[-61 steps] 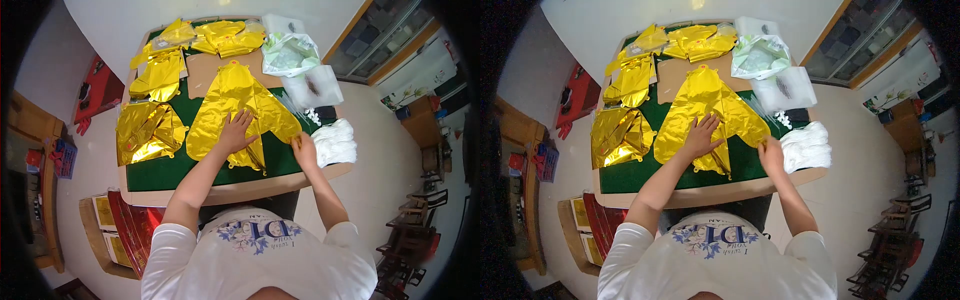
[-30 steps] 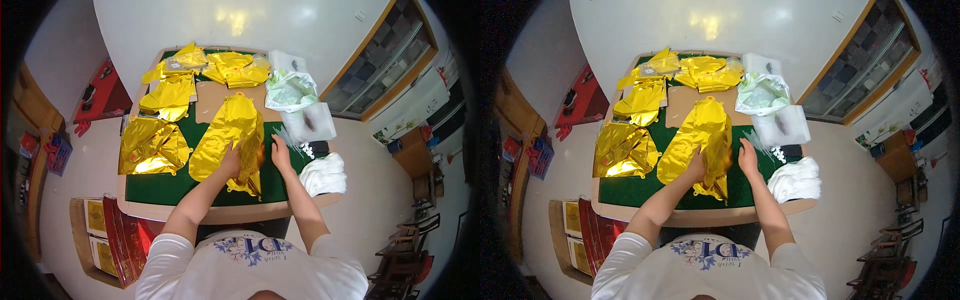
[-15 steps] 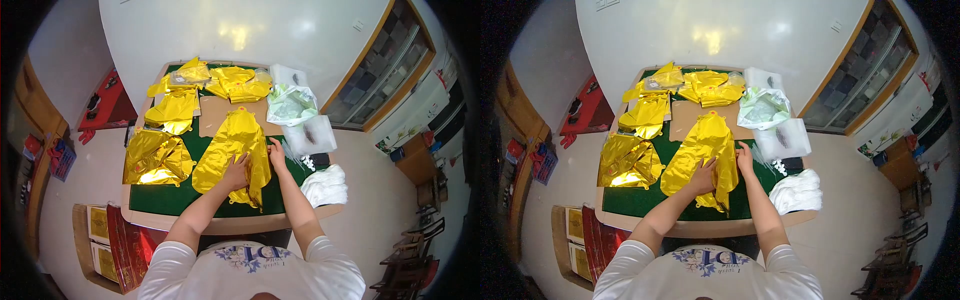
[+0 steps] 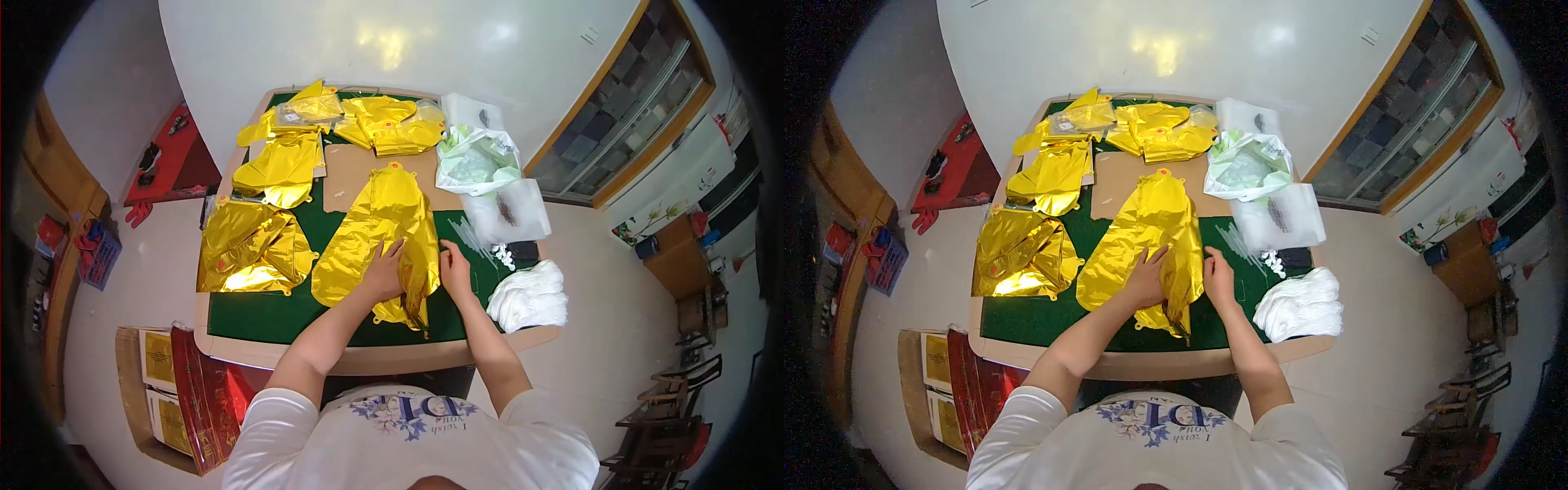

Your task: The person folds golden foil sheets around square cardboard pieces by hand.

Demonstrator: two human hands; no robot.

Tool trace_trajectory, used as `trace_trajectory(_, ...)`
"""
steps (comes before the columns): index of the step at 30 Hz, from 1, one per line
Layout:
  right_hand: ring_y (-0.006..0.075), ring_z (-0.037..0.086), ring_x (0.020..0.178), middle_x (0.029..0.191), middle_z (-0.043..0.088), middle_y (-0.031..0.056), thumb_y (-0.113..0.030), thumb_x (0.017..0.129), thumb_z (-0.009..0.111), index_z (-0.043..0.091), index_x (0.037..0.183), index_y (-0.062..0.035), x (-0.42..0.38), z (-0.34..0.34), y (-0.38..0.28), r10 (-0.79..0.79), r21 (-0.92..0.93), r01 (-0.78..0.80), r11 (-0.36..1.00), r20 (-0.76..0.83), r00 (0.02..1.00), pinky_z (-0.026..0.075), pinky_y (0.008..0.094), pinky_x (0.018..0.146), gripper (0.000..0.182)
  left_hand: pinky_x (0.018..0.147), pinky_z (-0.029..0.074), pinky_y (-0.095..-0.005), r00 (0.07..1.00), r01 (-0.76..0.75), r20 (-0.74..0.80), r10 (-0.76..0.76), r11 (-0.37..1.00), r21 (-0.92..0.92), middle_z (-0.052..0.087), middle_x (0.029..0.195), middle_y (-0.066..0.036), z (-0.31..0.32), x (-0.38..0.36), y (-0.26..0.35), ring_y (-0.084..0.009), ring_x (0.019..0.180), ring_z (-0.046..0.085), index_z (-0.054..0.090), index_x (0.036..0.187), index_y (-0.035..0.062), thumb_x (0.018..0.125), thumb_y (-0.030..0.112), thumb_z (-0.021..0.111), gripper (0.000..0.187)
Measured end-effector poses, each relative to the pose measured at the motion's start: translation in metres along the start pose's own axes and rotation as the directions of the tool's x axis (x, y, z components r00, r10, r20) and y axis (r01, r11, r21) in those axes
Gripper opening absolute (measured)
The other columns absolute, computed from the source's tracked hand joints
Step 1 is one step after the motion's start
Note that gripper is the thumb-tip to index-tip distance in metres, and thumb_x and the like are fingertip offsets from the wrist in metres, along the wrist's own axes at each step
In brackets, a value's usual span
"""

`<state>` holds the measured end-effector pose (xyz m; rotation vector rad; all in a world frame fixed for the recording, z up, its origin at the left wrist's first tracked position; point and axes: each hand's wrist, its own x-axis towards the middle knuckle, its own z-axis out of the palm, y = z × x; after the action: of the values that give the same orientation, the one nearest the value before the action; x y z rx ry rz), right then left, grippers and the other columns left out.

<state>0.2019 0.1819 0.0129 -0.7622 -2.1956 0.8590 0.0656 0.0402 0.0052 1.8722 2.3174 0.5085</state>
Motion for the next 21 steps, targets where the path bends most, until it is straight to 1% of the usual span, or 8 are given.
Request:
trace_trajectory(1, 0.0299, 0.064, 0.077, 0.086, 0.063, 0.0181, 0.001, 0.089, 0.054, 0.059, 0.113, -0.0021, -0.003, 0.000, -0.002, -0.191, 0.028, 0.191, 0.981, 0.014, 0.981, 0.051, 0.0343, 0.070, 0.025, 0.115, 0.012, -0.0549, 1.000, 0.021, 0.001, -0.021, 1.000, 0.012, 0.036, 0.149, -0.010, 0.001, 0.001, 0.000, -0.0285, 0.143, 0.020, 0.040, 0.143, 0.0180, 0.081, 0.051, 0.057, 0.072)
trace_trajectory(4, 0.0354, 0.044, 0.128, 0.137, 0.044, 0.0213, 0.008, 0.079, 0.050, 0.048, 0.132, -0.0081, -0.017, -0.014, -0.017, -0.289, -0.061, 0.314, 0.947, 0.257, 0.922, 0.037, 0.0422, 0.104, 0.055, 0.115, 0.012, -0.0549, 0.999, -0.039, -0.031, 0.038, 0.999, -0.029, 0.038, 0.149, -0.009, 0.002, -0.003, -0.004, -0.0280, 0.144, 0.020, 0.043, 0.141, 0.0189, 0.081, 0.047, 0.059, 0.068)
trace_trajectory(5, 0.0354, 0.044, 0.128, 0.137, 0.044, 0.0213, 0.008, 0.079, 0.050, 0.048, 0.132, -0.0081, -0.022, -0.019, -0.026, -0.286, -0.060, 0.312, 0.948, 0.261, 0.922, 0.037, 0.0422, 0.104, 0.055, 0.115, 0.012, -0.0549, 0.999, -0.037, -0.028, 0.036, 0.999, -0.032, 0.038, 0.149, -0.009, 0.003, -0.003, -0.005, -0.0280, 0.144, 0.020, 0.043, 0.141, 0.0189, 0.081, 0.047, 0.059, 0.068)
trace_trajectory(7, 0.0353, 0.027, 0.140, 0.147, 0.032, 0.0211, 0.002, 0.077, 0.054, 0.040, 0.141, -0.0123, -0.029, -0.029, -0.049, -0.190, -0.231, 0.368, 0.901, 0.553, 0.811, 0.023, 0.0501, 0.113, 0.067, 0.116, 0.011, -0.0542, 0.999, -0.043, 0.000, 0.044, 0.999, -0.014, 0.039, 0.148, -0.009, 0.002, -0.003, -0.005, -0.0272, 0.144, 0.019, 0.047, 0.139, 0.0195, 0.082, 0.042, 0.060, 0.063)
trace_trajectory(11, 0.0333, 0.024, 0.142, 0.148, 0.030, 0.0199, -0.009, 0.079, 0.060, 0.036, 0.145, -0.0145, -0.036, -0.028, -0.048, -0.217, -0.251, 0.433, 0.865, 0.592, 0.776, 0.017, 0.0550, 0.114, 0.070, 0.117, 0.011, -0.0522, 0.999, -0.025, 0.040, 0.024, 1.000, 0.013, 0.035, 0.150, -0.010, 0.000, -0.005, -0.005, -0.0272, 0.144, 0.018, 0.049, 0.137, 0.0183, 0.082, 0.041, 0.059, 0.060)
trace_trajectory(14, 0.0357, 0.030, 0.138, 0.147, 0.034, 0.0190, -0.021, 0.083, 0.065, 0.040, 0.142, -0.0137, -0.038, -0.019, -0.042, -0.280, -0.216, 0.452, 0.866, 0.539, 0.794, 0.022, 0.0552, 0.112, 0.065, 0.118, 0.010, -0.0494, 0.995, 0.053, -0.069, -0.075, 0.958, -0.282, 0.030, 0.153, -0.011, 0.024, -0.004, -0.017, -0.0265, 0.145, 0.016, 0.050, 0.137, 0.0157, 0.082, 0.039, 0.059, 0.060)
trace_trajectory(16, 0.0330, 0.037, 0.135, 0.139, 0.044, 0.0184, -0.025, 0.083, 0.068, 0.045, 0.139, -0.0120, -0.038, -0.007, -0.028, -0.275, -0.246, 0.424, 0.872, 0.469, 0.839, 0.026, 0.0498, 0.112, 0.062, 0.119, 0.008, -0.0465, 0.999, -0.004, 0.046, 0.002, 1.000, 0.031, 0.027, 0.153, -0.014, 0.001, -0.004, -0.006, -0.0261, 0.145, 0.015, 0.050, 0.136, 0.0132, 0.083, 0.035, 0.059, 0.059)
trace_trajectory(21, 0.0342, 0.048, 0.124, 0.130, 0.053, 0.0201, -0.026, 0.083, 0.069, 0.050, 0.132, -0.0058, -0.040, -0.006, -0.050, -0.291, -0.181, 0.390, 0.903, 0.410, 0.865, 0.033, 0.0453, 0.107, 0.057, 0.119, 0.008, -0.0454, 0.991, 0.044, 0.127, -0.053, 0.996, 0.072, 0.028, 0.152, -0.014, -0.006, -0.001, -0.001, -0.0236, 0.145, 0.015, 0.050, 0.135, 0.0079, 0.084, 0.029, 0.059, 0.057)
